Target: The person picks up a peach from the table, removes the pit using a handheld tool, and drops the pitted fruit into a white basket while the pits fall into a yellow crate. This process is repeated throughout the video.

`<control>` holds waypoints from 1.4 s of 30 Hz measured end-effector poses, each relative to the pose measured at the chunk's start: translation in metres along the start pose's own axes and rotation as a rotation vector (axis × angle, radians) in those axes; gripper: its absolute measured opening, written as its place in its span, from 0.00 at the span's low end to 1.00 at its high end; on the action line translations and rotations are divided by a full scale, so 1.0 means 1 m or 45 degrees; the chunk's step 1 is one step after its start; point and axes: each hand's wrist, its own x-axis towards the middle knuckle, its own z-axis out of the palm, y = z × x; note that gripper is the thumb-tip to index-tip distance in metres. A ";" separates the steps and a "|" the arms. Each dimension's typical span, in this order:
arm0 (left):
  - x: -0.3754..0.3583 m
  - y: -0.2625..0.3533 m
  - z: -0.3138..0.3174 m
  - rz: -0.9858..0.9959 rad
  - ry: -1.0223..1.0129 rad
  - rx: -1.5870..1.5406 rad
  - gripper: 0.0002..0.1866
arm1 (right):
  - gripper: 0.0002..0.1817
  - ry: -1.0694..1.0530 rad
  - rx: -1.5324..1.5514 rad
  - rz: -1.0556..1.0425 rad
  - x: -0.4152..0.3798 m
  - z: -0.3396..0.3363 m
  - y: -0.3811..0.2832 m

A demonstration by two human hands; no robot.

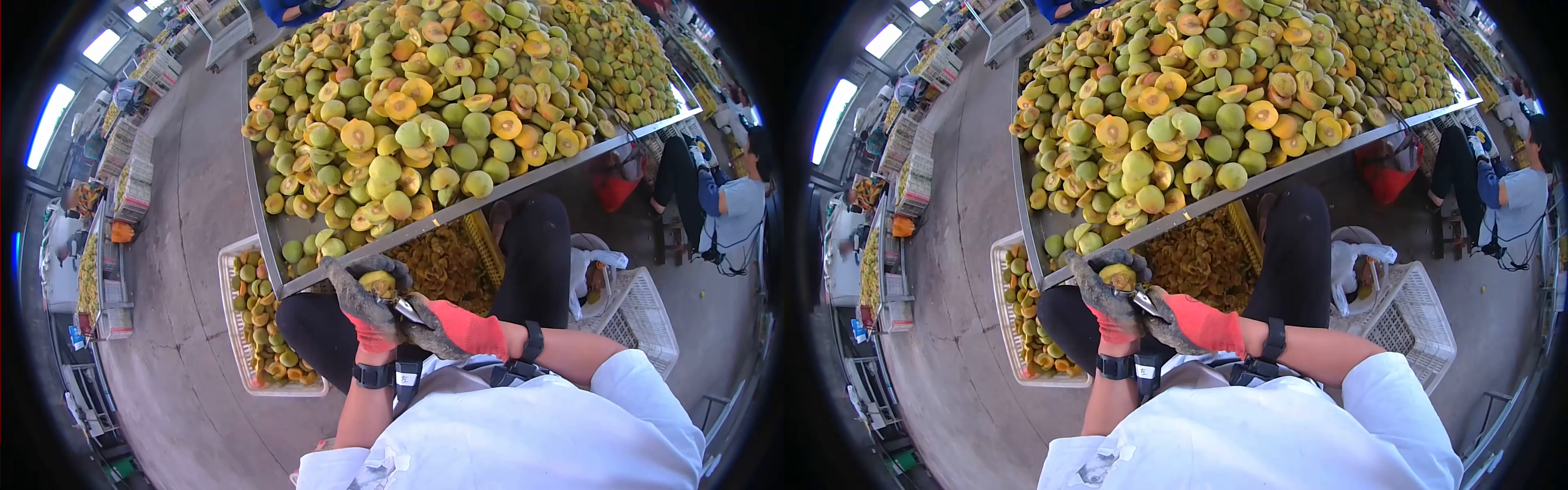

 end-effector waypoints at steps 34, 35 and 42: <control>0.006 -0.007 -0.008 -0.097 -0.072 0.105 0.33 | 0.08 -0.677 1.214 0.803 0.005 -0.032 -0.018; 0.007 -0.007 -0.008 -0.056 -0.074 0.120 0.33 | 0.08 -0.676 1.213 0.804 0.005 -0.031 -0.018; 0.021 -0.005 -0.022 -0.416 -0.148 -0.390 0.30 | 0.13 -0.548 0.490 0.179 0.001 -0.037 0.018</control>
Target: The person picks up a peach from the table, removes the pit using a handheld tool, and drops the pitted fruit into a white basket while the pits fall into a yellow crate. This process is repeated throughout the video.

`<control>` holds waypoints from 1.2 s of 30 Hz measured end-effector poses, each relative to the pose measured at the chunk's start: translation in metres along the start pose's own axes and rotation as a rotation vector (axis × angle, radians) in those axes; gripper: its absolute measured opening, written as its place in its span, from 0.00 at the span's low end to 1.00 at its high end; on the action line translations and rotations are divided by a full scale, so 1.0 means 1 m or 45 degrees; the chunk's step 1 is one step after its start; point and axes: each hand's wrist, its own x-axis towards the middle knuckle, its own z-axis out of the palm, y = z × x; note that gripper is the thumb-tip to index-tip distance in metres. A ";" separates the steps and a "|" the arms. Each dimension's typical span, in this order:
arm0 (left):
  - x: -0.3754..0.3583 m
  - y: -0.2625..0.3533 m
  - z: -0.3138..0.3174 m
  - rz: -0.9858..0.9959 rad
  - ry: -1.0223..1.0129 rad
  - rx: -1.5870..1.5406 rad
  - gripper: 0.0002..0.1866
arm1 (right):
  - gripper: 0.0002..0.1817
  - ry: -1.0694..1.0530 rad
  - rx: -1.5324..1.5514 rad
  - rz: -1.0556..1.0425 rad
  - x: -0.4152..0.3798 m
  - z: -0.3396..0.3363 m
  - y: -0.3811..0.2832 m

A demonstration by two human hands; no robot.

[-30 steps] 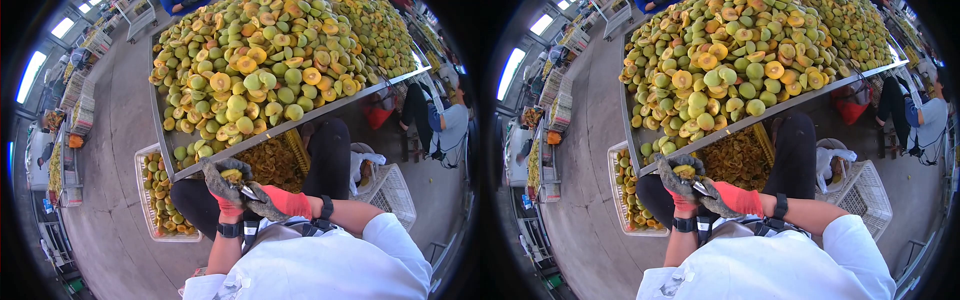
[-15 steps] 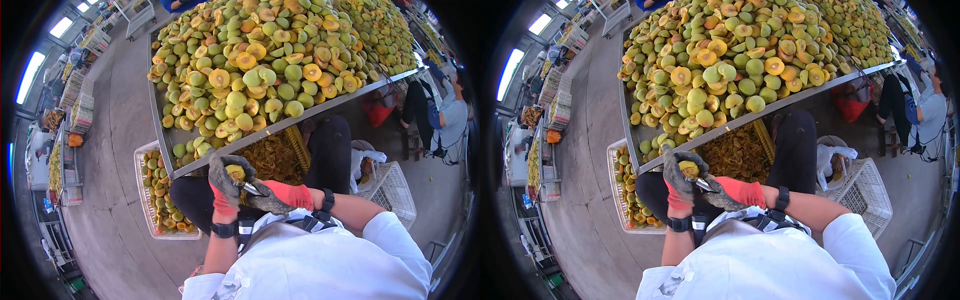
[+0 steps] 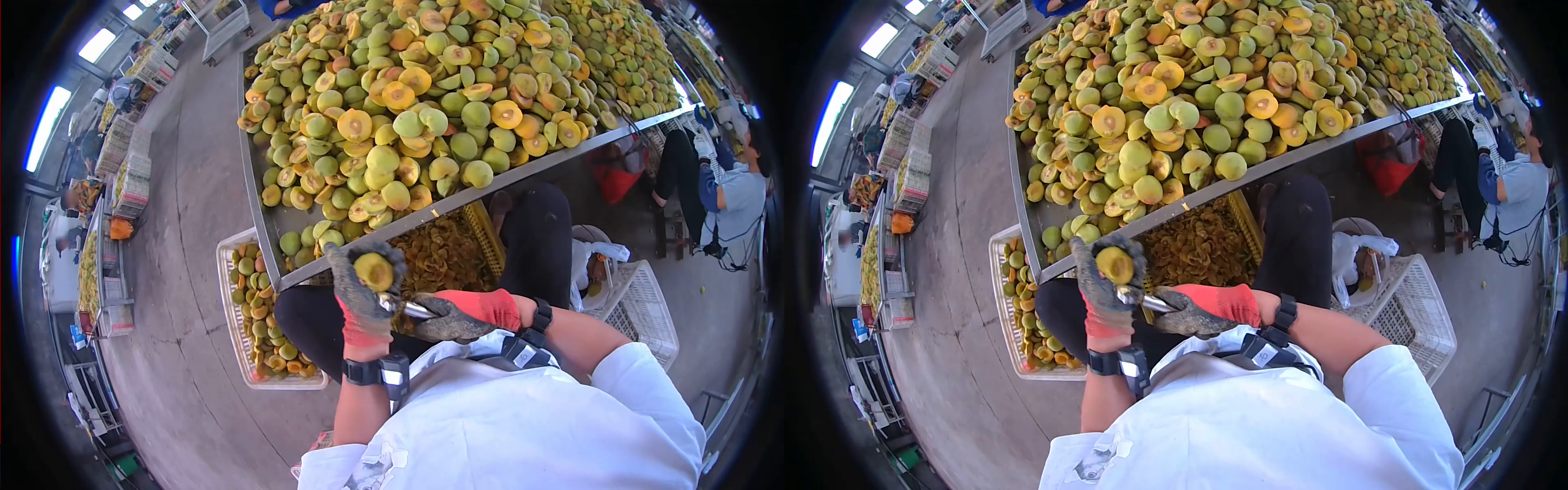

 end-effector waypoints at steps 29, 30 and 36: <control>-0.021 0.010 0.001 -0.119 -0.340 0.460 0.23 | 0.14 0.836 0.365 0.132 0.004 0.007 -0.039; -0.020 0.011 -0.002 -0.154 -0.294 0.565 0.23 | 0.17 0.840 0.318 0.168 0.001 0.005 -0.042; -0.019 0.003 -0.015 -0.152 -0.231 0.468 0.22 | 0.15 0.971 -0.090 0.200 -0.008 0.008 -0.046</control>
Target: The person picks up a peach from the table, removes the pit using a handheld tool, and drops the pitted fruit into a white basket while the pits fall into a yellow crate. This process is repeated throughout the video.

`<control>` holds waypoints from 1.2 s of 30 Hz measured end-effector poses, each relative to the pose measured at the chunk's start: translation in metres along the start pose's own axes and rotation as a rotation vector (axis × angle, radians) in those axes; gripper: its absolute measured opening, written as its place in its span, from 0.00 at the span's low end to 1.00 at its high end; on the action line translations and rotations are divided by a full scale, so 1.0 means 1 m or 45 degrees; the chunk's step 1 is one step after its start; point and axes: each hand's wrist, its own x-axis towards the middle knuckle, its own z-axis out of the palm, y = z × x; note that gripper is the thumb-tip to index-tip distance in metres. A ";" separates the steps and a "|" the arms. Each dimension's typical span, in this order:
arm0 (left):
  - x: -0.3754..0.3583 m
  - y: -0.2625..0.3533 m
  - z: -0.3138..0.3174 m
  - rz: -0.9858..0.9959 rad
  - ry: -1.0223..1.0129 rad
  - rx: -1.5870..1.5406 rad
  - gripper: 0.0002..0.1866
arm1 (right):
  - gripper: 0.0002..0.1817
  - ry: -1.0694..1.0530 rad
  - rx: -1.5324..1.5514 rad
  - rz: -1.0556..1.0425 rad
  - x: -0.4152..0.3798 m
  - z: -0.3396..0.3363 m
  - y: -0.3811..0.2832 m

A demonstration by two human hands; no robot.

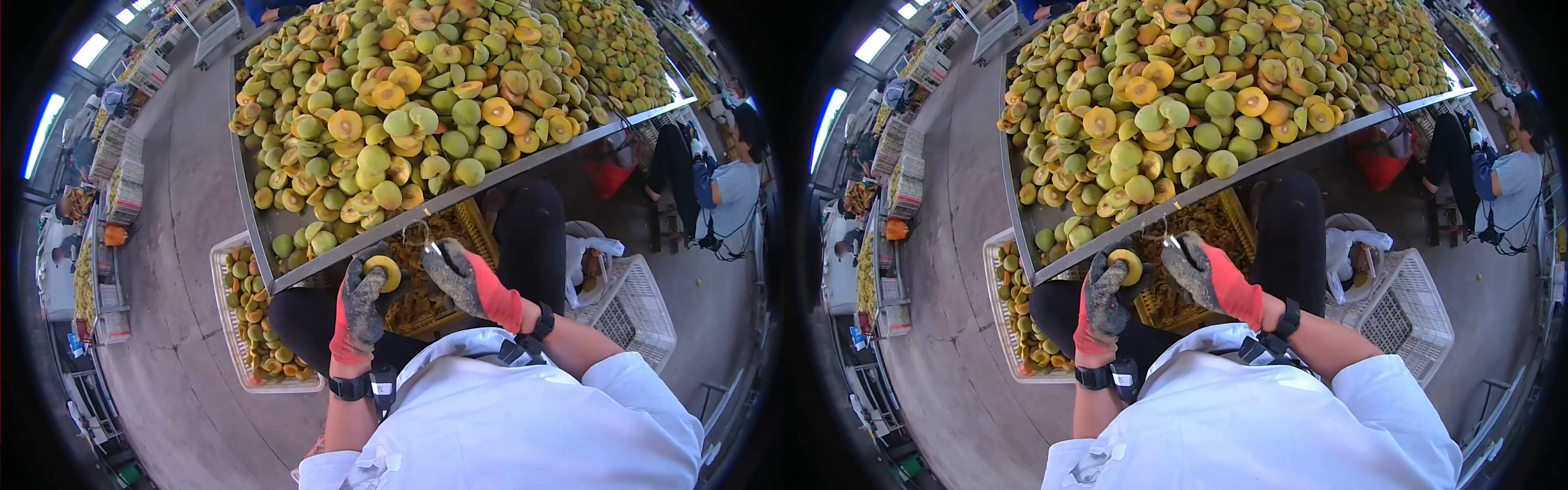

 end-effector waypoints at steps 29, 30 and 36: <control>-0.034 -0.003 -0.005 0.257 0.260 -0.339 0.15 | 0.10 0.238 -0.972 -0.106 0.044 -0.041 0.080; -0.041 0.010 -0.014 0.379 0.389 -0.262 0.15 | 0.12 0.226 -0.096 0.034 0.042 -0.036 0.080; -0.081 0.052 -0.194 0.589 0.861 0.558 0.18 | 0.18 -0.215 1.434 0.345 0.046 -0.038 0.096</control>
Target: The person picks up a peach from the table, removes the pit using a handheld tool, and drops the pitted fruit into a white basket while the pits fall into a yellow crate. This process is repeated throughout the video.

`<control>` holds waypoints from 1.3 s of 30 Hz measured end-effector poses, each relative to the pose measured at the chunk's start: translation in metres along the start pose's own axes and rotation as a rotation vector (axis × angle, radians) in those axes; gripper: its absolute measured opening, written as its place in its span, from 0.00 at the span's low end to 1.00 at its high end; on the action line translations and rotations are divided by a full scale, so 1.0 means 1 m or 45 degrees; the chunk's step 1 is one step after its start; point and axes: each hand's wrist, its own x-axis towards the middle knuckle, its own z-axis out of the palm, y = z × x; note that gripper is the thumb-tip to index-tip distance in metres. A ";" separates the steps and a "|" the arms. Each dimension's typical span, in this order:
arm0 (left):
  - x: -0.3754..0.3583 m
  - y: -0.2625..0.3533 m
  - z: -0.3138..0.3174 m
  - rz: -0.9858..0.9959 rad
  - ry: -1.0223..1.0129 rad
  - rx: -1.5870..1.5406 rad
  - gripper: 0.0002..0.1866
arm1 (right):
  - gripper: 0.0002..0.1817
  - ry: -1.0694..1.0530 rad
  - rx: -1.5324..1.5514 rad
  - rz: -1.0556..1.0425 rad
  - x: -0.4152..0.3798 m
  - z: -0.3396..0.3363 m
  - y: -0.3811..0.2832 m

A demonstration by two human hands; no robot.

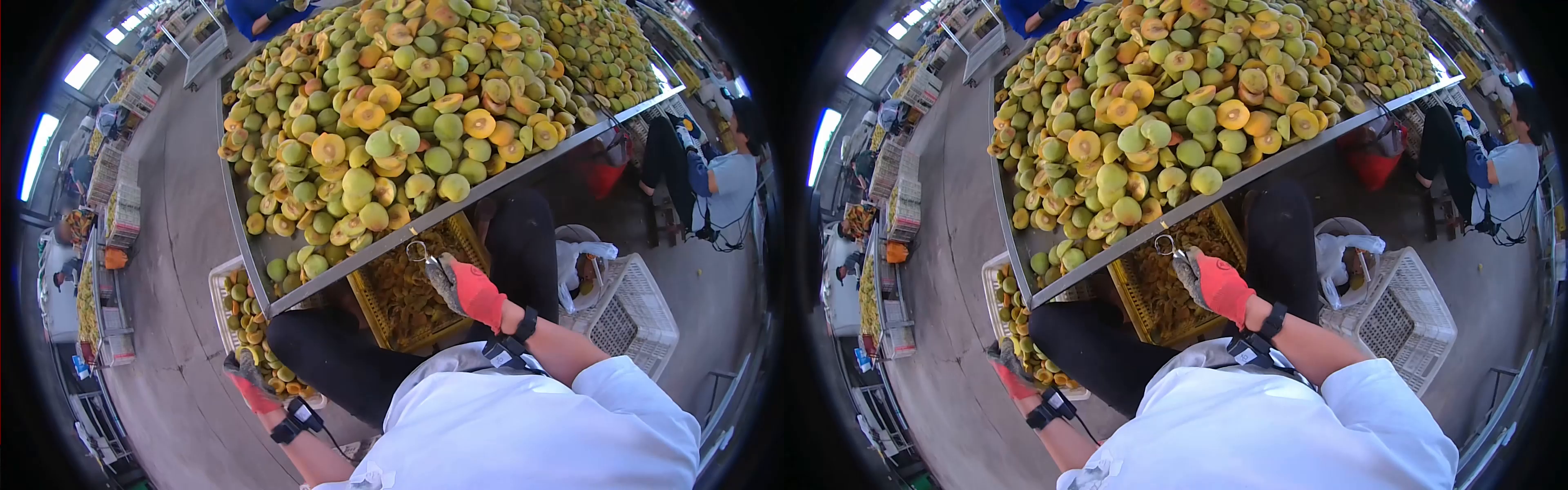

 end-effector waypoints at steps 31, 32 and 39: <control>-0.029 0.062 0.220 -0.840 -0.706 -1.235 0.25 | 0.13 -0.098 -1.858 -1.183 -0.039 0.075 0.012; -0.052 0.082 0.225 -0.650 -0.607 -1.216 0.23 | 0.12 -0.193 -1.698 -1.062 -0.039 0.084 0.021; -0.071 0.054 0.221 0.571 -0.705 0.294 0.23 | 0.15 -0.273 -1.685 -0.826 -0.037 0.096 0.035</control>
